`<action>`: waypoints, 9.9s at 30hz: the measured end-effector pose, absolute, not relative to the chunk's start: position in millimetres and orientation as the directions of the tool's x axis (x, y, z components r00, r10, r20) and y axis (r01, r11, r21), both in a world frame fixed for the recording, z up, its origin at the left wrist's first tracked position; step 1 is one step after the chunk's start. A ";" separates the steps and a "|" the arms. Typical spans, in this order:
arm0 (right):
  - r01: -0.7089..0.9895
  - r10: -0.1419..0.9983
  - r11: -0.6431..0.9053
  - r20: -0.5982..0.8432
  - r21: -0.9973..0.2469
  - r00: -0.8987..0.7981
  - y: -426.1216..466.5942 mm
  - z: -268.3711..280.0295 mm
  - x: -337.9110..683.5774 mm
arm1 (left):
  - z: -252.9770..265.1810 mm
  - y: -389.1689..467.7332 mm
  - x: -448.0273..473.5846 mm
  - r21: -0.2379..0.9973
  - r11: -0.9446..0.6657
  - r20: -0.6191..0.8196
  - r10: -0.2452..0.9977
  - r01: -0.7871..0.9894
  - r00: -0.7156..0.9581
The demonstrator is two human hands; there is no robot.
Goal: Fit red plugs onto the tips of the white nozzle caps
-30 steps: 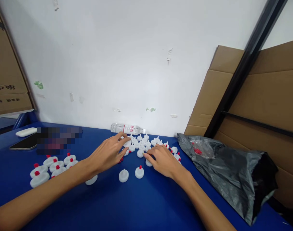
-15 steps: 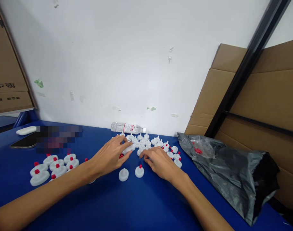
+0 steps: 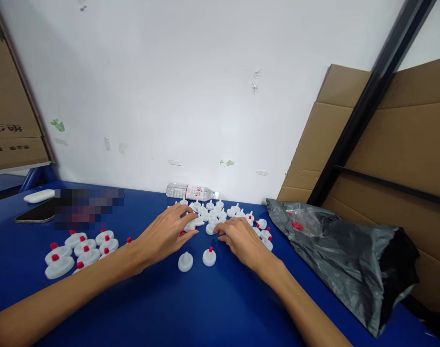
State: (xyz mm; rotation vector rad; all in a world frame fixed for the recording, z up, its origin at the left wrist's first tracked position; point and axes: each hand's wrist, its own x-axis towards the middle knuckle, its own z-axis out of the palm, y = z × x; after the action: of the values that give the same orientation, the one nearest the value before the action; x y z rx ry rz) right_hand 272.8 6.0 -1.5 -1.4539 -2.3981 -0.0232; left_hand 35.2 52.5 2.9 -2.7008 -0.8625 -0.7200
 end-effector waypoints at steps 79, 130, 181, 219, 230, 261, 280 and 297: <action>0.814 0.805 0.556 0.350 -0.165 -0.479 -1.0 -6.0 265.9 | 12.6 80.0 10.2 0.056 -0.923 0.226 0.382 0.380 0.896; 0.719 0.698 0.663 0.520 -0.210 -0.492 -19.2 9.4 230.6 | 45.8 56.8 15.6 0.162 -0.846 0.355 0.531 0.508 0.770; 0.796 0.723 0.560 0.605 -0.229 -0.334 -14.2 -4.9 235.5 | 24.8 65.1 20.9 0.207 -0.916 0.441 0.401 0.344 0.803; 0.985 0.983 0.069 0.181 -0.157 -0.040 55.7 17.9 372.2 | 24.3 49.9 23.1 0.034 -0.885 0.416 0.435 0.464 0.799; 0.966 0.993 0.096 0.094 -0.239 -0.075 55.9 9.4 382.7 | 10.5 67.1 19.5 -0.029 -0.837 0.308 0.513 0.547 0.801; 0.718 0.483 0.693 0.697 0.066 -0.531 2.6 30.8 258.5 | 12.2 68.3 25.8 0.036 -0.956 0.771 0.212 0.292 0.600; 0.642 0.398 0.765 0.750 0.047 -0.528 -4.8 17.8 245.7 | 11.8 64.7 25.5 0.041 -0.965 0.813 0.183 0.258 0.553; 0.619 0.352 0.780 0.752 0.093 -0.558 -1.1 11.7 244.9 | 21.1 50.4 28.8 0.312 -0.893 0.591 0.449 0.324 0.671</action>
State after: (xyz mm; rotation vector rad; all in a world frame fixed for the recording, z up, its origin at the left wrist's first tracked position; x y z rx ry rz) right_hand 244.9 -1.1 11.7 -0.7182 -2.2107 -0.4514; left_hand 28.8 50.4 21.1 -3.0347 -0.7088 -1.1541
